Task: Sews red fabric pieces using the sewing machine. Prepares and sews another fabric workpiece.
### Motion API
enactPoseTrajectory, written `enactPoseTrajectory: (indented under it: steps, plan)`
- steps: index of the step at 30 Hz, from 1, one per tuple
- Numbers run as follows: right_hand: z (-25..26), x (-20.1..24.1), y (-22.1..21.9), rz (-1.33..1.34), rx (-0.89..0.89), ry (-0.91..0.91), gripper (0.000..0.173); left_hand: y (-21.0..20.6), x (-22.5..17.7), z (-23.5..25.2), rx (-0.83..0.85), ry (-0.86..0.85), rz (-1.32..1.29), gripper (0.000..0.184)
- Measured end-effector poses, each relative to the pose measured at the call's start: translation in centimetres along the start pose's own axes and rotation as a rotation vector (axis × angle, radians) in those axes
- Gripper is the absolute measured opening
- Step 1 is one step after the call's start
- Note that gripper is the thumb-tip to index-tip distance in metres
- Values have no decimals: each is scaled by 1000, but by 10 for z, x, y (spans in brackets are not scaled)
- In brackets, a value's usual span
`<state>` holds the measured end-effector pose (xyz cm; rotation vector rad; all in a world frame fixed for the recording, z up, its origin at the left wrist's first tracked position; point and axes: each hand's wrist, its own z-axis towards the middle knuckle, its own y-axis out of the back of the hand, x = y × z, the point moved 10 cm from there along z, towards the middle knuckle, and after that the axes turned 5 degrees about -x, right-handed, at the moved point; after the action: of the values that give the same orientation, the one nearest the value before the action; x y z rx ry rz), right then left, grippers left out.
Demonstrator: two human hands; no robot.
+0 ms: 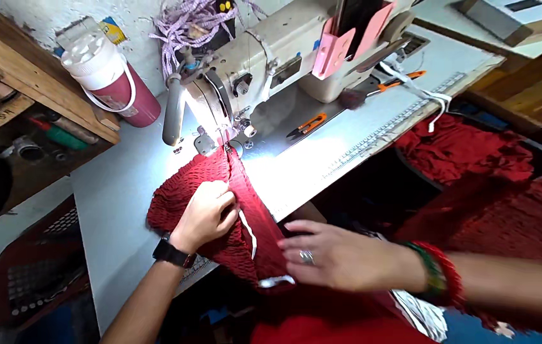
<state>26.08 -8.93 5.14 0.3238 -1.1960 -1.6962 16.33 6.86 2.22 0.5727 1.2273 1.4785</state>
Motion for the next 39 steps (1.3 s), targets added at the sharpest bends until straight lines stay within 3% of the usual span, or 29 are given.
enactPoseTrajectory:
  steps: [4, 12, 21, 39]
  plan:
    - [-27, 38, 16, -3, -34, 10, 21, -7, -7, -16, -5, 137, -4, 31]
    - [-36, 45, 2, 4, -29, 15, 21, -22, -1, -6, 48, 250, 63, 53]
    - [-46, 20, 1, -5, -30, -79, 23, -27, 6, 7, 63, 285, 99, 48]
    - [-24, -19, -8, -63, -41, -71, 23, -19, 55, 20, 56, 313, 89, 47]
